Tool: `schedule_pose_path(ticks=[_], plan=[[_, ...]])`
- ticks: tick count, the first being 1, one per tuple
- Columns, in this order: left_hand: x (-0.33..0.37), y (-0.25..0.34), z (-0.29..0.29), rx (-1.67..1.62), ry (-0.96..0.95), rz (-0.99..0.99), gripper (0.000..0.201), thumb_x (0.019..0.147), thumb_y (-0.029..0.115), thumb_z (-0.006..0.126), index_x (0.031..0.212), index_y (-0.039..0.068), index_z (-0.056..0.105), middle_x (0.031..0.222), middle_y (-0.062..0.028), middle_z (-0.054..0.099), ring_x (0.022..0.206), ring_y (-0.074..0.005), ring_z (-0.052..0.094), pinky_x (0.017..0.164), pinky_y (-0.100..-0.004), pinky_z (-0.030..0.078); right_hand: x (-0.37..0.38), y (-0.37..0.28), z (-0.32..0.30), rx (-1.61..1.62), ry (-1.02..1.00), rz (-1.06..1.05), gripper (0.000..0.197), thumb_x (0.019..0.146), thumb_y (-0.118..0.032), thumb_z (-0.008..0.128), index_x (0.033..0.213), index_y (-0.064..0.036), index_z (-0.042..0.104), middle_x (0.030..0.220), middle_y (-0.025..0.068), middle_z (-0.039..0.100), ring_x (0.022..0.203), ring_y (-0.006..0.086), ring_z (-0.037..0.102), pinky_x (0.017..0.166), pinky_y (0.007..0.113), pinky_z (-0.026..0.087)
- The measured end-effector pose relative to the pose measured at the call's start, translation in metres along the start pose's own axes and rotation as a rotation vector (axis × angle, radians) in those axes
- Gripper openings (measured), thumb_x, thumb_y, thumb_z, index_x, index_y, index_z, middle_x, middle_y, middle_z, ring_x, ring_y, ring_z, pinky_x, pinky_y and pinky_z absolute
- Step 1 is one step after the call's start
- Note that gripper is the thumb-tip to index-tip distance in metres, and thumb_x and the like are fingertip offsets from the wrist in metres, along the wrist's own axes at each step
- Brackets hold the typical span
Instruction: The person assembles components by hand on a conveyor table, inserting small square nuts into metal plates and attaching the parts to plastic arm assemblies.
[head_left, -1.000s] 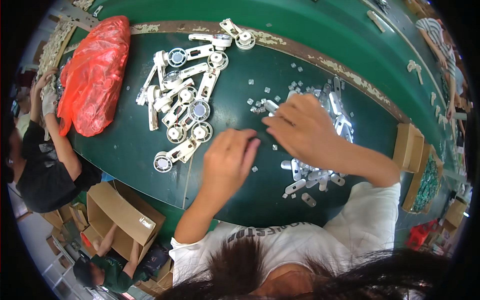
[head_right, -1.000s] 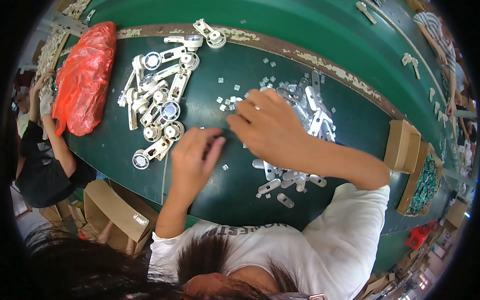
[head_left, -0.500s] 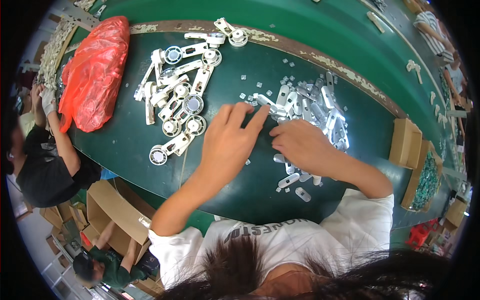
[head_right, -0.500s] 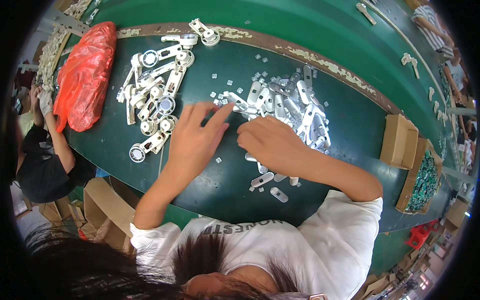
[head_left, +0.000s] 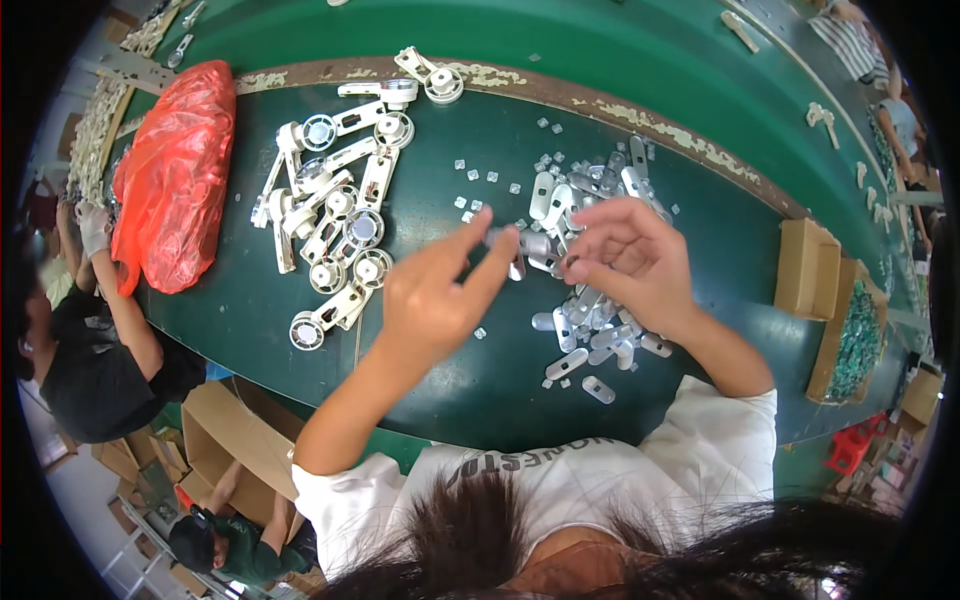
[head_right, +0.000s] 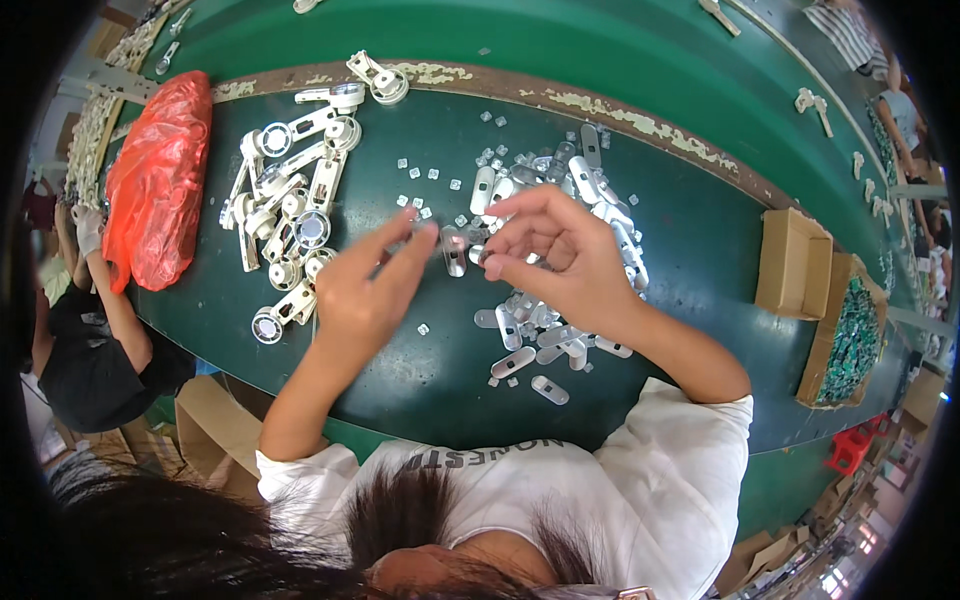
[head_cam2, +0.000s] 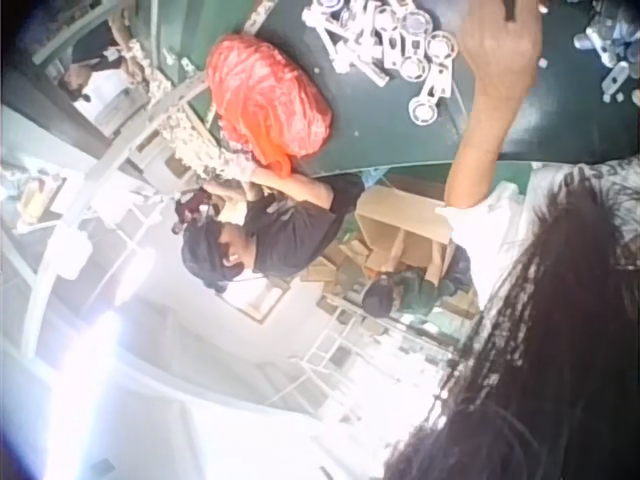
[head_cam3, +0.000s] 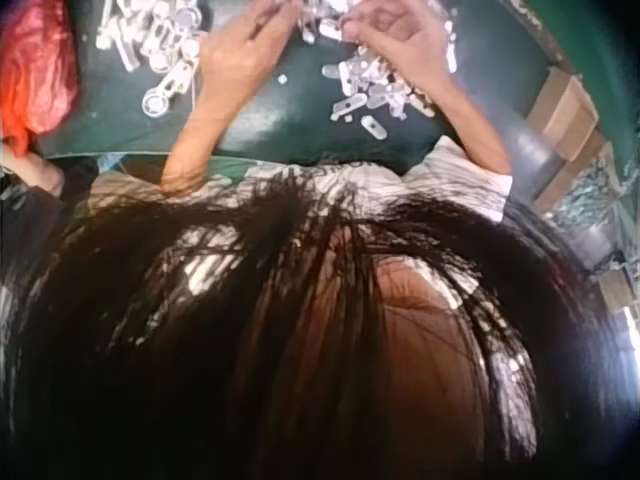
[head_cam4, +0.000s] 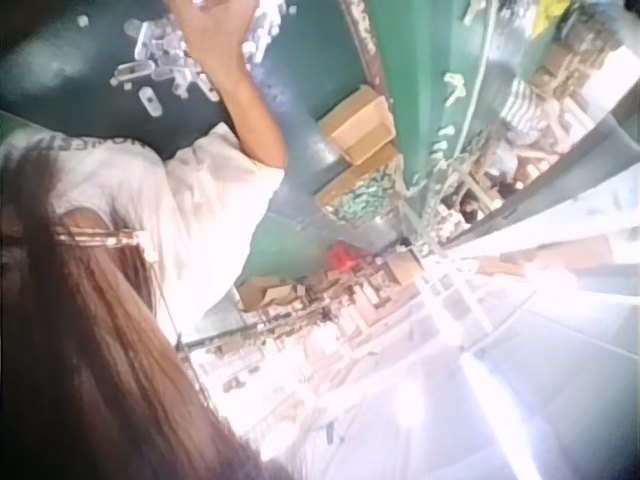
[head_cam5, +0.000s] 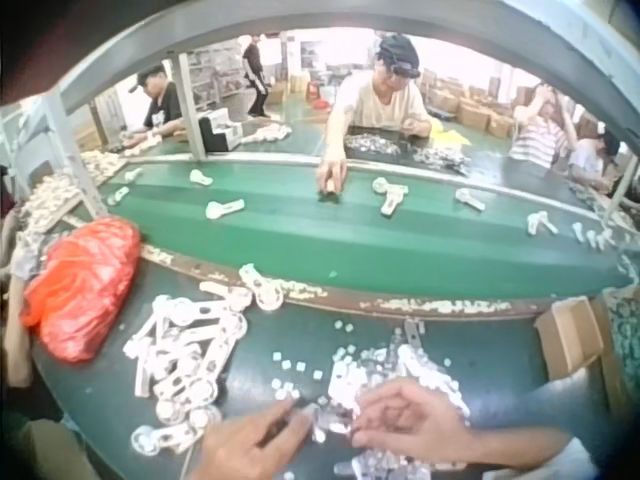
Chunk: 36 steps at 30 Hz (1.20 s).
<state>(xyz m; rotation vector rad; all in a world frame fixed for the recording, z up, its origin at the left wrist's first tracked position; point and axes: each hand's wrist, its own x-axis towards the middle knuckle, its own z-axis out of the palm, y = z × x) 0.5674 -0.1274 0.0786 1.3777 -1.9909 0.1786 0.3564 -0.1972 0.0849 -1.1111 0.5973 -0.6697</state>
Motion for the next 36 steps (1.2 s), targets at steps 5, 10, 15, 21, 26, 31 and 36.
schedule_pose_path(ticks=[5, 10, 15, 21, 26, 31, 36], plan=[[-0.011, 0.039, -0.016, -0.074, -0.152, -0.193, 0.022, 0.063, -0.001, 0.074, 0.082, 0.002, 0.064, 0.080, -0.0089, 0.062, 0.056, -0.0216, 0.057, 0.050, -0.0278, 0.047, -0.012, 0.000, 0.010, -0.183, -0.053, -0.217, 0.017, 0.074, 0.010, 0.066, 0.090, 0.0051, 0.063, 0.089, 0.0127, 0.063, 0.078, 0.0159, 0.062, 0.068, 0.025, 0.050], [-0.013, 0.064, -0.009, -0.902, -0.144, -0.930, 0.009, 0.077, -0.003, 0.067, 0.083, -0.001, 0.060, 0.077, -0.0070, 0.060, 0.069, -0.0115, 0.063, 0.057, -0.0237, 0.053, -0.014, 0.003, 0.019, -0.496, -0.073, -0.257, 0.018, 0.073, 0.011, 0.066, 0.091, 0.0046, 0.065, 0.086, 0.0127, 0.064, 0.077, 0.0162, 0.061, 0.066, 0.025, 0.048], [-0.017, 0.056, -0.004, -1.331, -0.056, -0.971, 0.012, 0.082, -0.005, 0.062, 0.091, -0.004, 0.056, 0.092, -0.0075, 0.060, 0.080, -0.0110, 0.063, 0.065, -0.0208, 0.052, -0.013, 0.012, 0.017, -0.422, 0.004, -0.307, 0.016, 0.076, 0.001, 0.068, 0.092, -0.0011, 0.065, 0.080, 0.0076, 0.064, 0.070, 0.0140, 0.062, 0.059, 0.024, 0.047], [-0.011, 0.051, -0.006, -1.490, 0.012, -1.119, 0.020, 0.084, -0.005, 0.060, 0.103, -0.005, 0.055, 0.093, -0.0070, 0.059, 0.085, -0.0129, 0.061, 0.077, -0.0244, 0.050, -0.010, 0.019, 0.013, -0.449, -0.005, -0.273, 0.015, 0.075, 0.001, 0.068, 0.090, -0.0010, 0.065, 0.079, 0.0078, 0.064, 0.069, 0.0141, 0.062, 0.058, 0.024, 0.048], [-0.026, 0.050, 0.002, -1.396, -0.076, -1.070, 0.022, 0.085, -0.005, 0.059, 0.107, -0.005, 0.056, 0.098, -0.0090, 0.061, 0.089, -0.0133, 0.062, 0.080, -0.0243, 0.050, -0.008, 0.018, 0.015, -0.568, -0.026, -0.304, 0.014, 0.075, 0.002, 0.068, 0.088, -0.0006, 0.066, 0.081, 0.0094, 0.064, 0.068, 0.0159, 0.062, 0.057, 0.024, 0.048], [-0.025, 0.048, -0.001, -1.417, -0.153, -1.111, 0.017, 0.086, -0.003, 0.059, 0.102, -0.006, 0.059, 0.099, -0.0099, 0.063, 0.087, -0.0115, 0.061, 0.077, -0.0239, 0.050, -0.007, 0.016, 0.014, -0.771, -0.044, -0.501, 0.015, 0.073, 0.003, 0.068, 0.086, -0.0033, 0.067, 0.081, 0.0059, 0.056, 0.068, 0.0153, 0.055, 0.056, 0.024, 0.046], [-0.027, 0.043, -0.001, -1.488, -0.212, -1.134, 0.015, 0.088, 0.003, 0.058, 0.101, -0.004, 0.060, 0.092, -0.0091, 0.065, 0.083, -0.0119, 0.062, 0.074, -0.0230, 0.050, -0.006, 0.005, 0.015, -0.684, -0.097, -0.318, 0.018, 0.072, 0.004, 0.069, 0.087, -0.0048, 0.065, 0.087, 0.0046, 0.050, 0.073, 0.0132, 0.051, 0.061, 0.024, 0.044]])
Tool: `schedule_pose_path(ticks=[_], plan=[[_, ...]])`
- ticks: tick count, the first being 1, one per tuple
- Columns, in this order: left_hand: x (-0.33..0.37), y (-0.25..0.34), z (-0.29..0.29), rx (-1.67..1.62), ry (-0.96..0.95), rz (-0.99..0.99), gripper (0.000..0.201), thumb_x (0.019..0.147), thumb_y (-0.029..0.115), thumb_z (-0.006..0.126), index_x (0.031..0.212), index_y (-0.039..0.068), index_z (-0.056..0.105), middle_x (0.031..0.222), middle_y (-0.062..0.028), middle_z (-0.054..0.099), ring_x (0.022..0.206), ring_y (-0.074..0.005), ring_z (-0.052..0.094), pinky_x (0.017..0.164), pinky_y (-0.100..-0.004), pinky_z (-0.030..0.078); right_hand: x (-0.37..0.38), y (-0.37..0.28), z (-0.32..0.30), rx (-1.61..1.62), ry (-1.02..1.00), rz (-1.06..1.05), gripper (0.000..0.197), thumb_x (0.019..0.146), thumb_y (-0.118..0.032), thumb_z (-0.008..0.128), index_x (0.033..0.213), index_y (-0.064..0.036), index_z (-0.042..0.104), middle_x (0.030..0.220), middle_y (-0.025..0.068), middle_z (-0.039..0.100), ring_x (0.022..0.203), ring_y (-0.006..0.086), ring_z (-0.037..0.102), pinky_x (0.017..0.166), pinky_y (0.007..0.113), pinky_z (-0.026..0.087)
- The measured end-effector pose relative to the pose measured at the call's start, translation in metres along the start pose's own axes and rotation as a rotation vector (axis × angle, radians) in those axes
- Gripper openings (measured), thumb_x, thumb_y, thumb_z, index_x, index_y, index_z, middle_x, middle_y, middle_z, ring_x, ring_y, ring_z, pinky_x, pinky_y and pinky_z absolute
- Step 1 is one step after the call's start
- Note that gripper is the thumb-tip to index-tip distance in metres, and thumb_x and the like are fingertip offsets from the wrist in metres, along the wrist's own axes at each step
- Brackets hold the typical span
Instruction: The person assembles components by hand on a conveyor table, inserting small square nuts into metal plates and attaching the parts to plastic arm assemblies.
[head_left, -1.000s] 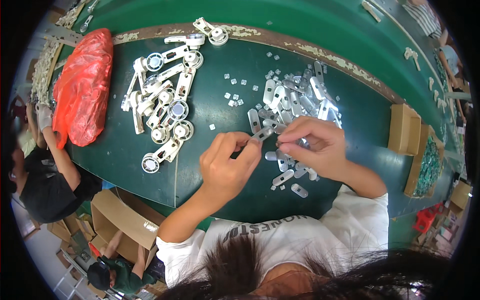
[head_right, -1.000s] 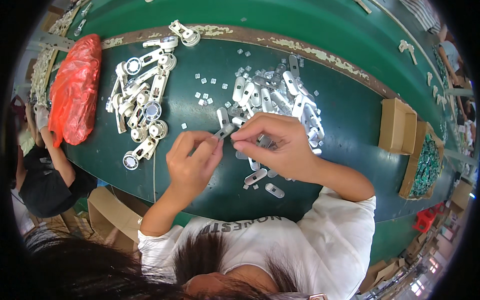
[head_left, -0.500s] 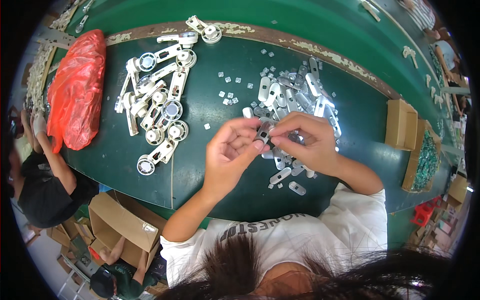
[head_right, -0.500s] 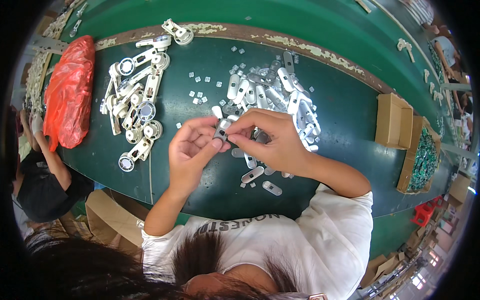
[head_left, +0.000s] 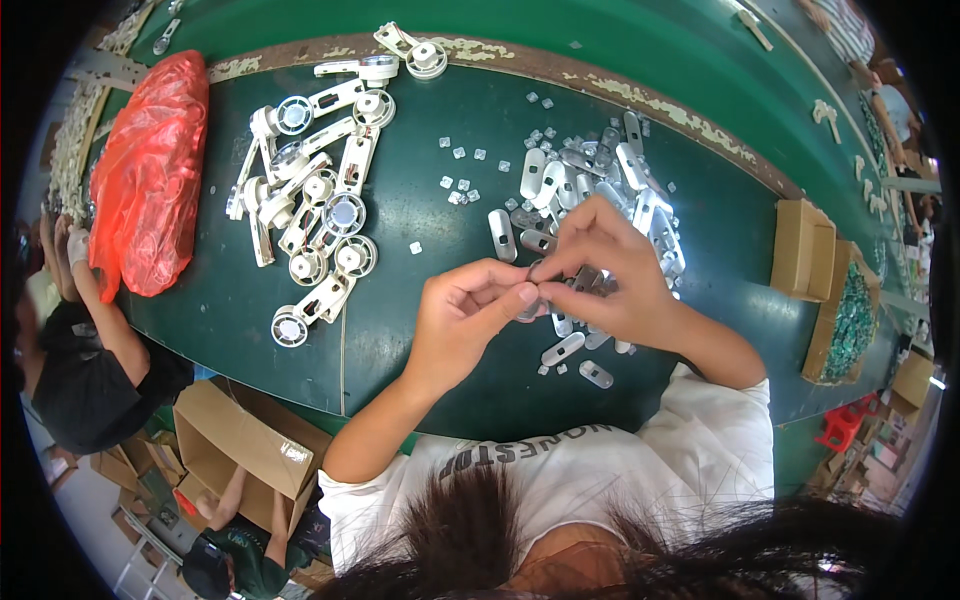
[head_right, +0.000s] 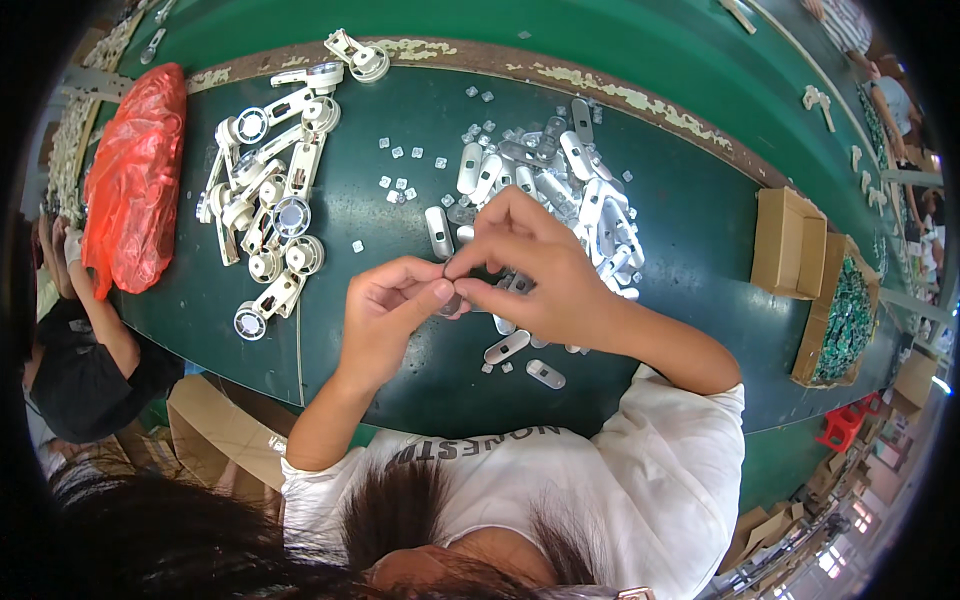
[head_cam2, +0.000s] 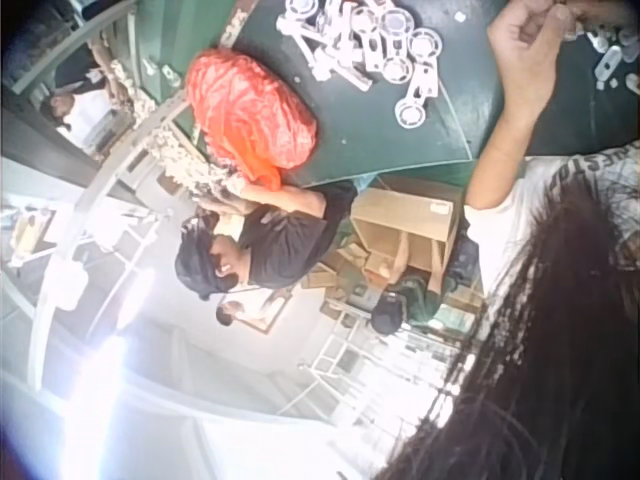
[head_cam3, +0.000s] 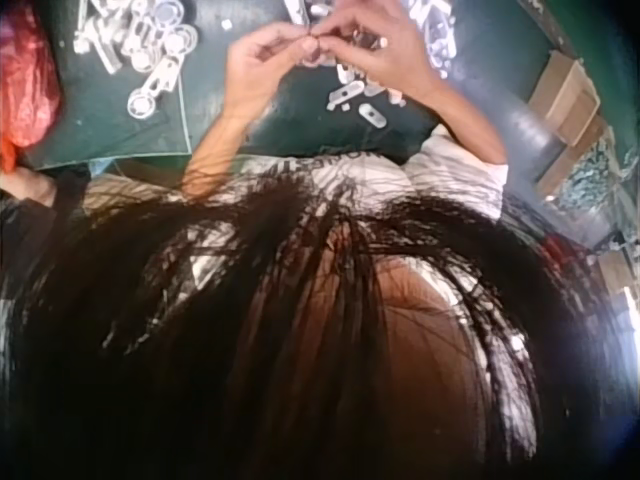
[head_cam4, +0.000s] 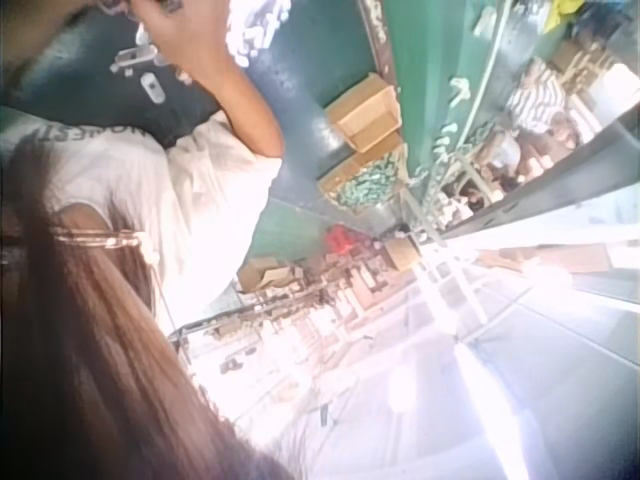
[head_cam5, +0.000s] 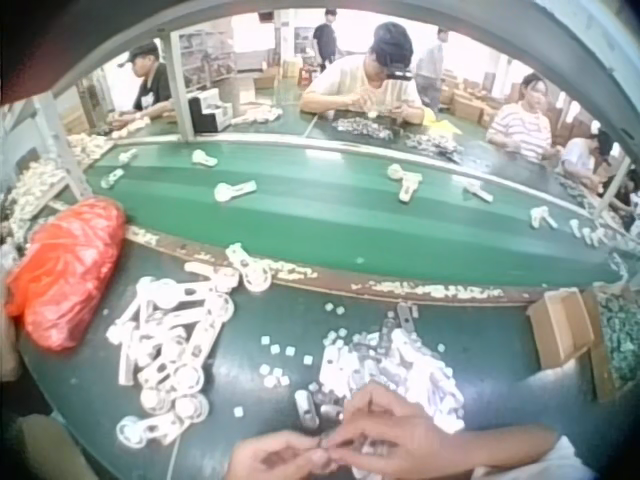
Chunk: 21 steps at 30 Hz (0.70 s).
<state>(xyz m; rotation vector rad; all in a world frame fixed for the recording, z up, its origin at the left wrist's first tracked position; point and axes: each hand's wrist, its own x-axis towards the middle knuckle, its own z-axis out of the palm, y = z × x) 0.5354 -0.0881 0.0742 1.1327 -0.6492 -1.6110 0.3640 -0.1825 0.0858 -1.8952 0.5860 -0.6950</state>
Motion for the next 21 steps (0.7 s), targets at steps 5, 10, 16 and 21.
schedule_pose_path(ticks=[5, 10, 16, 21], plan=[[-0.002, 0.004, 0.002, -0.070, 0.032, -0.069, 0.015, 0.089, 0.006, 0.057, 0.100, -0.004, 0.059, 0.090, -0.0102, 0.066, 0.081, -0.0139, 0.064, 0.071, -0.0253, 0.053, 0.003, 0.013, -0.001, 0.588, 0.062, 0.192, 0.009, 0.081, 0.004, 0.062, 0.088, -0.0010, 0.058, 0.089, 0.0034, 0.050, 0.076, 0.0077, 0.052, 0.068, 0.022, 0.044], [-0.012, 0.016, -0.002, -0.045, 0.134, -0.094, 0.016, 0.091, 0.007, 0.054, 0.101, -0.004, 0.057, 0.089, -0.0128, 0.066, 0.080, -0.0182, 0.066, 0.070, -0.0280, 0.056, 0.052, 0.008, -0.011, -0.205, 0.016, -0.083, 0.019, 0.081, 0.000, 0.062, 0.098, -0.0063, 0.058, 0.084, 0.0061, 0.054, 0.072, 0.0146, 0.057, 0.061, 0.027, 0.046], [-0.051, 0.021, -0.015, -0.007, 0.260, -0.144, 0.019, 0.093, 0.012, 0.052, 0.100, -0.005, 0.057, 0.090, -0.0158, 0.066, 0.080, -0.0222, 0.067, 0.068, -0.0289, 0.056, 0.139, 0.014, 0.062, -0.510, -0.258, -0.608, 0.041, 0.077, -0.010, 0.063, 0.117, -0.0151, 0.057, 0.120, 0.0169, 0.046, 0.108, 0.0324, 0.048, 0.084, 0.038, 0.045], [-0.089, 0.006, -0.027, -0.023, 0.403, -0.131, 0.019, 0.093, 0.012, 0.052, 0.100, -0.005, 0.058, 0.090, -0.0176, 0.067, 0.079, -0.0231, 0.068, 0.066, -0.0287, 0.056, 0.166, 0.029, 0.086, -0.662, -0.390, -0.739, 0.032, 0.075, -0.008, 0.058, 0.106, -0.0115, 0.059, 0.099, 0.0082, 0.054, 0.092, 0.0269, 0.052, 0.076, 0.038, 0.043]])
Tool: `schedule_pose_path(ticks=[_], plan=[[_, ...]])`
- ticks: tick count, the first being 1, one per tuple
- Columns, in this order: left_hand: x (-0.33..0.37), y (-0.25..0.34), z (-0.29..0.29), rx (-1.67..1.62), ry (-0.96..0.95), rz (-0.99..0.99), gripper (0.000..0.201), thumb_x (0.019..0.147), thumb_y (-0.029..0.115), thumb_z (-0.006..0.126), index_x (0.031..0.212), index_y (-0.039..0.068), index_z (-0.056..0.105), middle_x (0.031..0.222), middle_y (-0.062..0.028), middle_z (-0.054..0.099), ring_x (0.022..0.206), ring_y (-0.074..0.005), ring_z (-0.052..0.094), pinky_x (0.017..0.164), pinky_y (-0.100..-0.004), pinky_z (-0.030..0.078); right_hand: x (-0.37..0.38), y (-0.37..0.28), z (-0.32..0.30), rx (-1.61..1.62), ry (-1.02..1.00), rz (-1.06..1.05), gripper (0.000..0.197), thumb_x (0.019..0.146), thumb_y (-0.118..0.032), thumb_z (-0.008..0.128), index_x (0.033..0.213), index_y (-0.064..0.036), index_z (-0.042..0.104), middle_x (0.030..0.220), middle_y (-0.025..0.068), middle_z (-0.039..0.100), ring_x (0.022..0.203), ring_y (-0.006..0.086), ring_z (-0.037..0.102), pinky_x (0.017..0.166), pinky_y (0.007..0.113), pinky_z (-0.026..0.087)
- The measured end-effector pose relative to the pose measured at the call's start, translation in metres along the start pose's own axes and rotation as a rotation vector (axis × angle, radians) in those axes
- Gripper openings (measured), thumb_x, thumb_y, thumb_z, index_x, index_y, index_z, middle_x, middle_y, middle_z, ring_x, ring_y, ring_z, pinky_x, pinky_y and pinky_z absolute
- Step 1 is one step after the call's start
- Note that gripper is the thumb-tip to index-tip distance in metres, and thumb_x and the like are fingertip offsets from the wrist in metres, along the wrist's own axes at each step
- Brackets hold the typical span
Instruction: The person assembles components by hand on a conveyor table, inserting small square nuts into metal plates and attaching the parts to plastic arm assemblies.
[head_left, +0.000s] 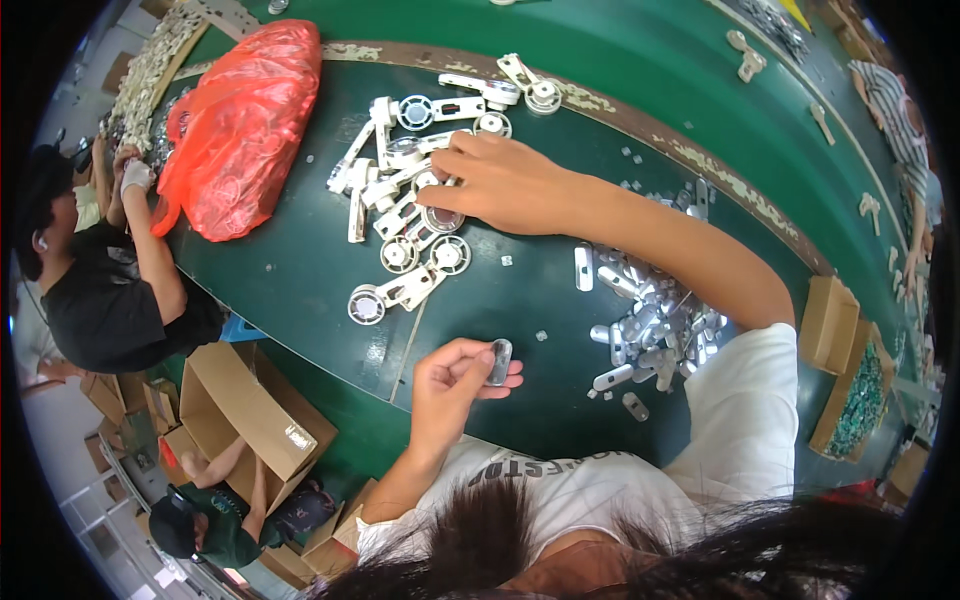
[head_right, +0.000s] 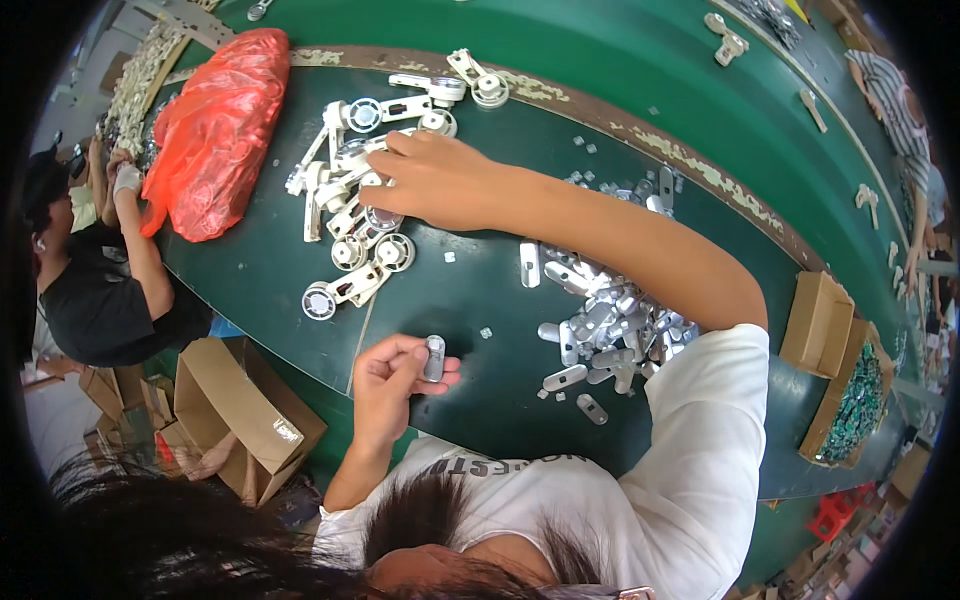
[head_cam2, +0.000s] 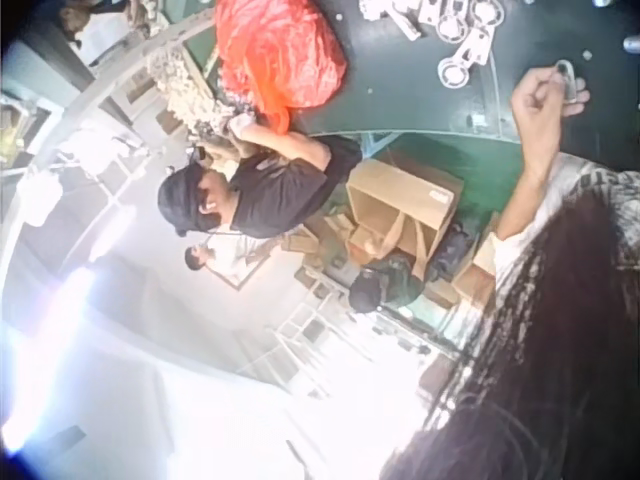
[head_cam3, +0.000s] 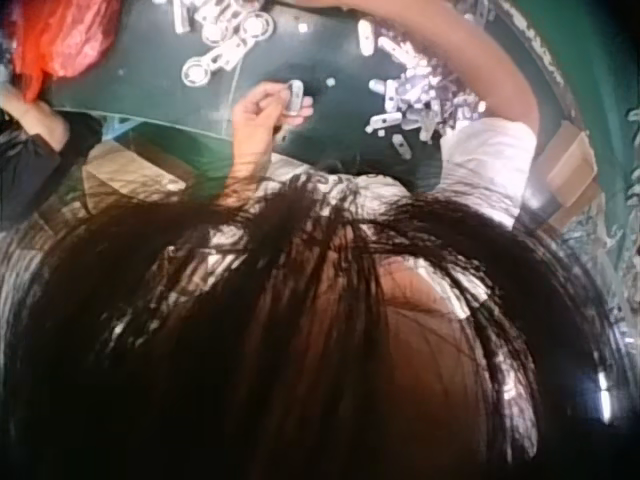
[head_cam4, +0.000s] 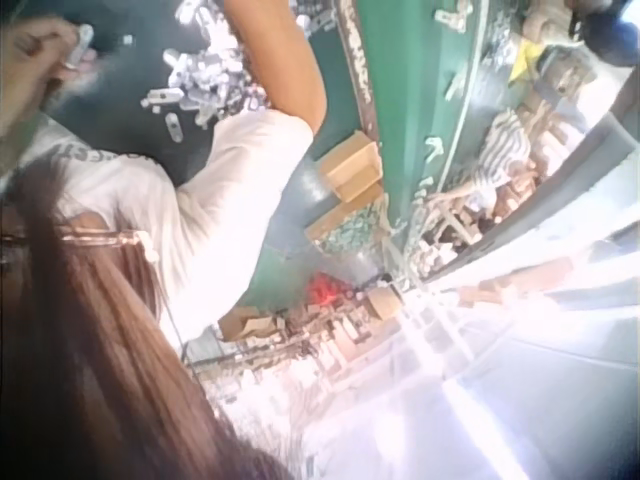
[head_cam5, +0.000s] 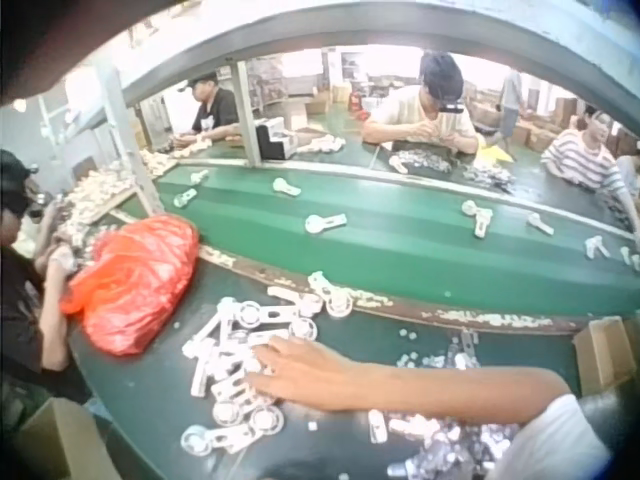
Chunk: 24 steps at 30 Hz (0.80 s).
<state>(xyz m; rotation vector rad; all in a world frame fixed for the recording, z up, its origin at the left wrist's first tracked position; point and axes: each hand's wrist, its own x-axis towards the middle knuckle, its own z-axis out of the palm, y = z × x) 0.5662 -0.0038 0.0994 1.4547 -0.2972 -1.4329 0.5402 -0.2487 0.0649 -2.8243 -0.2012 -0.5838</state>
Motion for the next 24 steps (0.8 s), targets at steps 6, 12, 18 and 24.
schedule_pose_path(ticks=[6, 12, 18, 24], plan=[[0.012, 0.009, -0.004, -0.022, 0.036, 0.094, 0.019, 0.093, 0.012, 0.052, 0.102, -0.004, 0.057, 0.092, -0.0170, 0.067, 0.080, -0.0225, 0.067, 0.066, -0.0280, 0.055, -0.028, -0.015, -0.058, 0.601, 0.233, 0.461, 0.049, 0.076, -0.007, 0.065, 0.121, -0.0091, 0.046, 0.091, 0.0081, 0.056, 0.081, 0.0176, 0.057, 0.072, 0.030, 0.046], [0.033, 0.024, 0.025, -0.067, -0.161, 0.109, 0.017, 0.093, 0.010, 0.052, 0.102, -0.004, 0.055, 0.099, -0.0167, 0.065, 0.084, -0.0226, 0.067, 0.071, -0.0294, 0.056, -0.092, -0.072, -0.087, 1.598, 0.385, 0.821, 0.058, 0.079, -0.020, 0.068, 0.127, -0.0028, 0.041, 0.098, 0.0106, 0.061, 0.088, 0.0159, 0.060, 0.070, 0.026, 0.049], [0.043, 0.018, 0.048, -0.072, -0.245, 0.049, 0.014, 0.092, 0.008, 0.053, 0.099, -0.003, 0.055, 0.096, -0.0168, 0.066, 0.083, -0.0219, 0.067, 0.069, -0.0292, 0.057, -0.126, -0.086, -0.082, 1.635, 0.482, 0.824, 0.044, 0.082, -0.001, 0.062, 0.118, -0.0086, 0.038, 0.101, 0.0098, 0.058, 0.089, 0.0113, 0.055, 0.074, 0.026, 0.047], [0.047, 0.007, 0.055, -0.151, -0.284, -0.055, 0.013, 0.091, 0.006, 0.054, 0.100, -0.003, 0.055, 0.091, -0.0137, 0.066, 0.081, -0.0208, 0.067, 0.067, -0.0304, 0.058, -0.130, -0.091, -0.067, 1.360, 0.362, 0.714, 0.039, 0.086, -0.014, 0.061, 0.115, -0.0058, 0.035, 0.099, 0.0103, 0.053, 0.093, 0.0151, 0.052, 0.081, 0.031, 0.044]])
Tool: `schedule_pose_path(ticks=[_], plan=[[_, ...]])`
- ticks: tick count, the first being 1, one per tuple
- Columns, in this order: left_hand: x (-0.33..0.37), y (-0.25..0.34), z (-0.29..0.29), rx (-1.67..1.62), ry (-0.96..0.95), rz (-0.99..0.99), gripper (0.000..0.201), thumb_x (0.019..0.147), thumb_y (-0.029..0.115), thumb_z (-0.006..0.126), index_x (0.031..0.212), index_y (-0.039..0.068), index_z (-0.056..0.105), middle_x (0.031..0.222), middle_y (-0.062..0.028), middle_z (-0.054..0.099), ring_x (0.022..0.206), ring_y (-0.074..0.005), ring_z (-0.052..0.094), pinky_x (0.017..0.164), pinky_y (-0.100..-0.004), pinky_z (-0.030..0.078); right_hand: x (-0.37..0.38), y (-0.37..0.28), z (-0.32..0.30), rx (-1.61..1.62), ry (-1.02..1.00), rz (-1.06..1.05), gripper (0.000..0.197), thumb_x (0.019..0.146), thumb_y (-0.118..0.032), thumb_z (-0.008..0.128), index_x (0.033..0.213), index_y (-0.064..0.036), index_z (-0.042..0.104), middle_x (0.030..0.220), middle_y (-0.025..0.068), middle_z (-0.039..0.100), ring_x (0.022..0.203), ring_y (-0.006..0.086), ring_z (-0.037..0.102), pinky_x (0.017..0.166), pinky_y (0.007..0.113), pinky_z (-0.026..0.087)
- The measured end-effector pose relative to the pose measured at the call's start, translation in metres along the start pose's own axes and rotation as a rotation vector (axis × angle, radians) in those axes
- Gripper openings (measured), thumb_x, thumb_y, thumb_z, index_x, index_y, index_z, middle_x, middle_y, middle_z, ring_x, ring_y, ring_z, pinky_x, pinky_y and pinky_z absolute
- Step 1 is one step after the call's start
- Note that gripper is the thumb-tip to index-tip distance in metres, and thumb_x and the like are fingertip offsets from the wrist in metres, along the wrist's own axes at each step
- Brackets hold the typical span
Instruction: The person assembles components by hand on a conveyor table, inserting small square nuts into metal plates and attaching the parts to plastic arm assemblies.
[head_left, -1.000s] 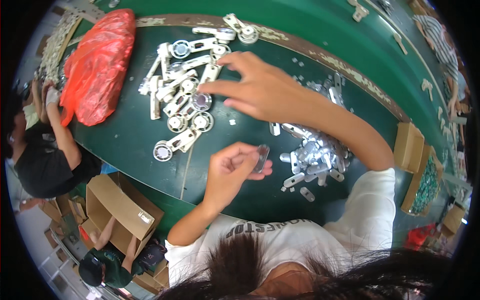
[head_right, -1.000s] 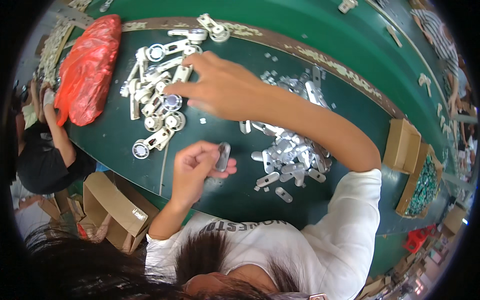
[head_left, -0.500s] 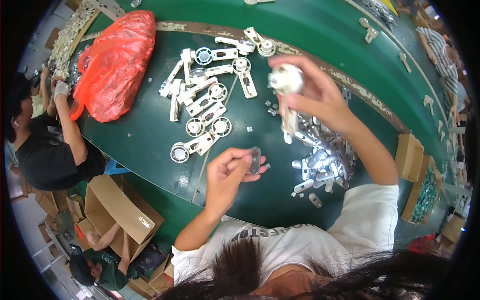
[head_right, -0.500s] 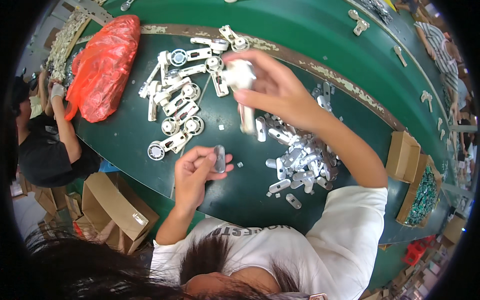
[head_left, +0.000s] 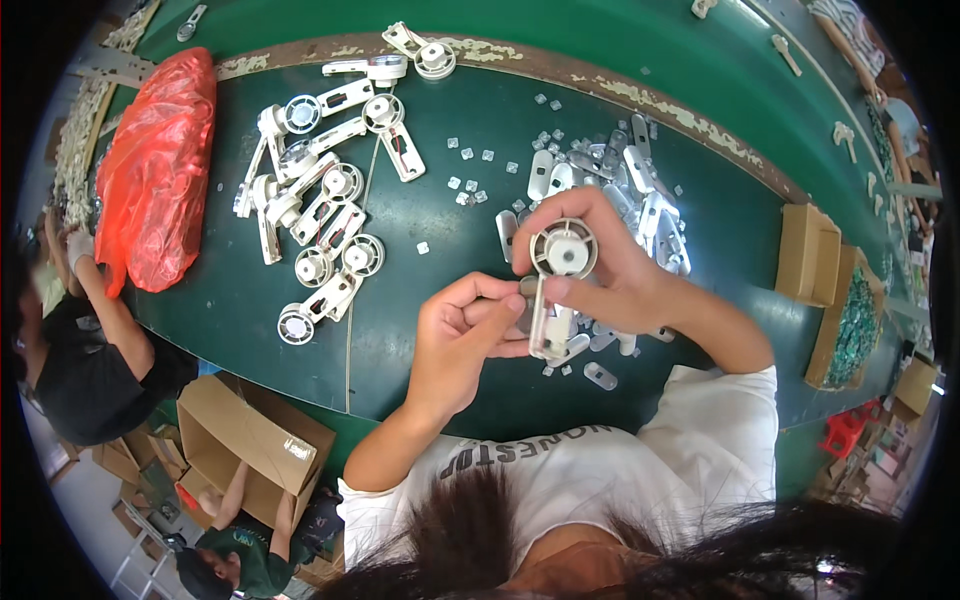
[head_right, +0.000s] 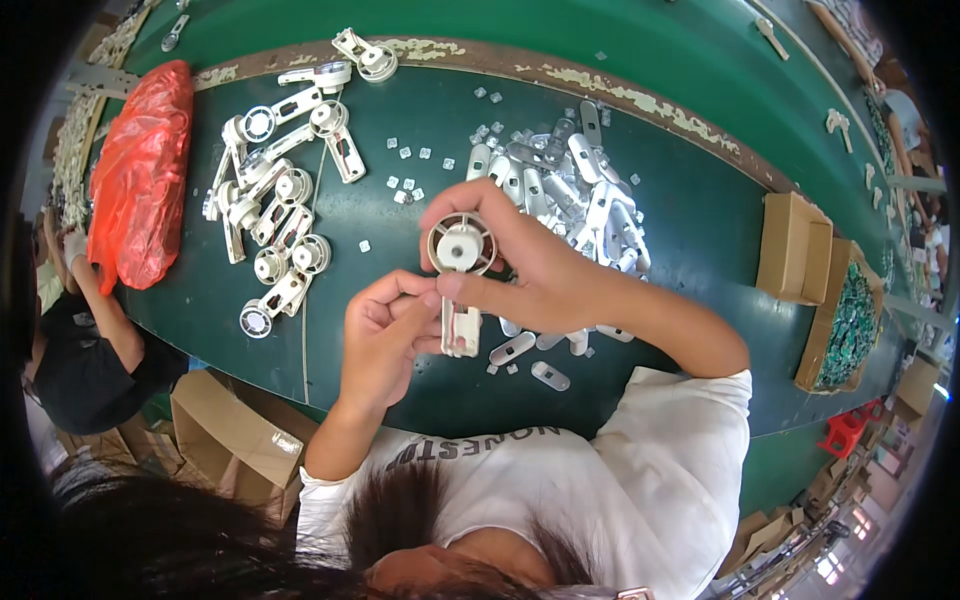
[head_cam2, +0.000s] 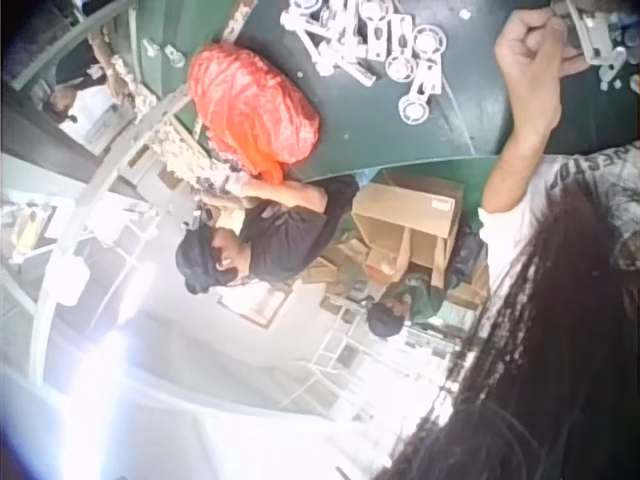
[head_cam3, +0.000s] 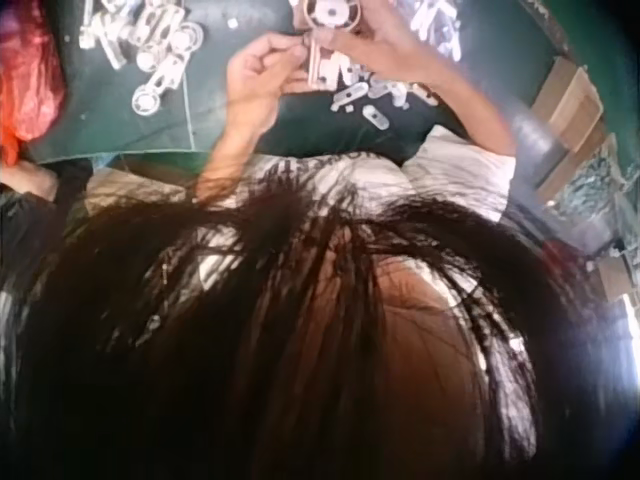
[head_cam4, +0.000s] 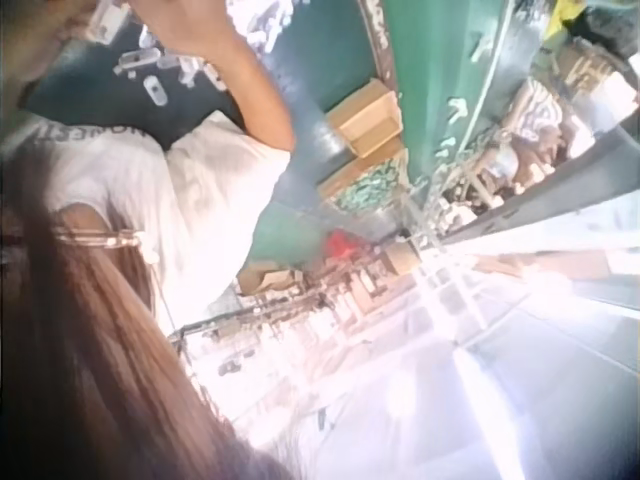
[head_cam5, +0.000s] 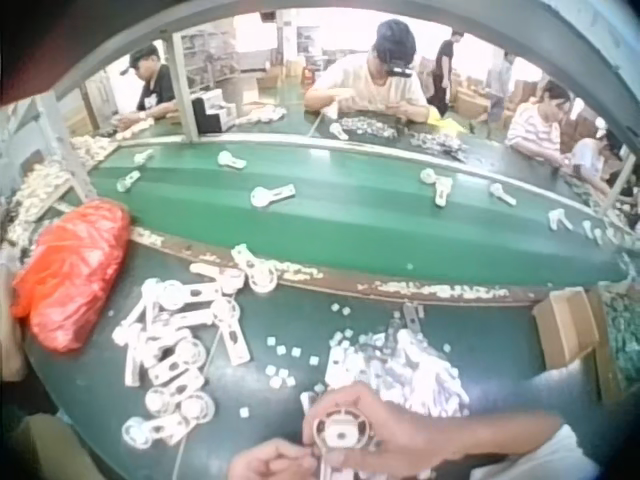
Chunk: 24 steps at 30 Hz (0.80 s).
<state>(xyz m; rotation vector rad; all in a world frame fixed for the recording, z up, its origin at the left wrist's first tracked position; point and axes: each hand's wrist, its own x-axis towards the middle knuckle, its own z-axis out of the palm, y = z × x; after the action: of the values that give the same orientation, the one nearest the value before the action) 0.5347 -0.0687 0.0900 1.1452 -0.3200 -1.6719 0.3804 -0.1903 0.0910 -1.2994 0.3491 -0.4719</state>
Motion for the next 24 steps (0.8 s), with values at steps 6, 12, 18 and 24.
schedule_pose_path(ticks=[6, 12, 18, 24], plan=[[0.003, 0.006, 0.004, -0.104, -0.088, -0.163, 0.016, 0.093, 0.012, 0.051, 0.102, -0.001, 0.055, 0.093, -0.0146, 0.066, 0.084, -0.0250, 0.067, 0.070, -0.0322, 0.058, 0.003, 0.009, -0.007, -0.459, -0.093, -0.152, 0.037, 0.089, -0.017, 0.056, 0.117, -0.0049, 0.035, 0.105, 0.0107, 0.051, 0.095, 0.0181, 0.048, 0.085, 0.033, 0.038], [0.001, 0.007, 0.001, -0.093, -0.094, -0.165, 0.018, 0.095, 0.014, 0.048, 0.103, 0.000, 0.055, 0.093, -0.0155, 0.065, 0.085, -0.0272, 0.067, 0.070, -0.0340, 0.058, 0.004, 0.015, -0.006, -0.451, -0.106, -0.139, 0.038, 0.087, -0.014, 0.058, 0.116, -0.0052, 0.034, 0.104, 0.0094, 0.051, 0.093, 0.0189, 0.045, 0.084, 0.034, 0.037], [-0.001, 0.003, 0.002, -0.071, -0.062, -0.100, 0.018, 0.094, 0.013, 0.049, 0.103, -0.002, 0.054, 0.093, -0.0146, 0.065, 0.084, -0.0252, 0.067, 0.072, -0.0335, 0.058, 0.005, 0.022, -0.004, -0.588, -0.090, -0.259, 0.040, 0.087, -0.011, 0.057, 0.118, -0.0057, 0.032, 0.104, 0.0113, 0.049, 0.093, 0.0217, 0.043, 0.084, 0.036, 0.035], [-0.002, 0.006, 0.002, 0.001, -0.057, -0.043, 0.019, 0.094, 0.009, 0.047, 0.105, -0.005, 0.052, 0.094, -0.0191, 0.065, 0.084, -0.0319, 0.067, 0.071, -0.0362, 0.058, 0.005, 0.024, -0.002, -0.482, -0.075, -0.261, 0.041, 0.087, -0.010, 0.056, 0.120, -0.0057, 0.031, 0.101, 0.0127, 0.042, 0.087, 0.0219, 0.041, 0.081, 0.036, 0.034]])
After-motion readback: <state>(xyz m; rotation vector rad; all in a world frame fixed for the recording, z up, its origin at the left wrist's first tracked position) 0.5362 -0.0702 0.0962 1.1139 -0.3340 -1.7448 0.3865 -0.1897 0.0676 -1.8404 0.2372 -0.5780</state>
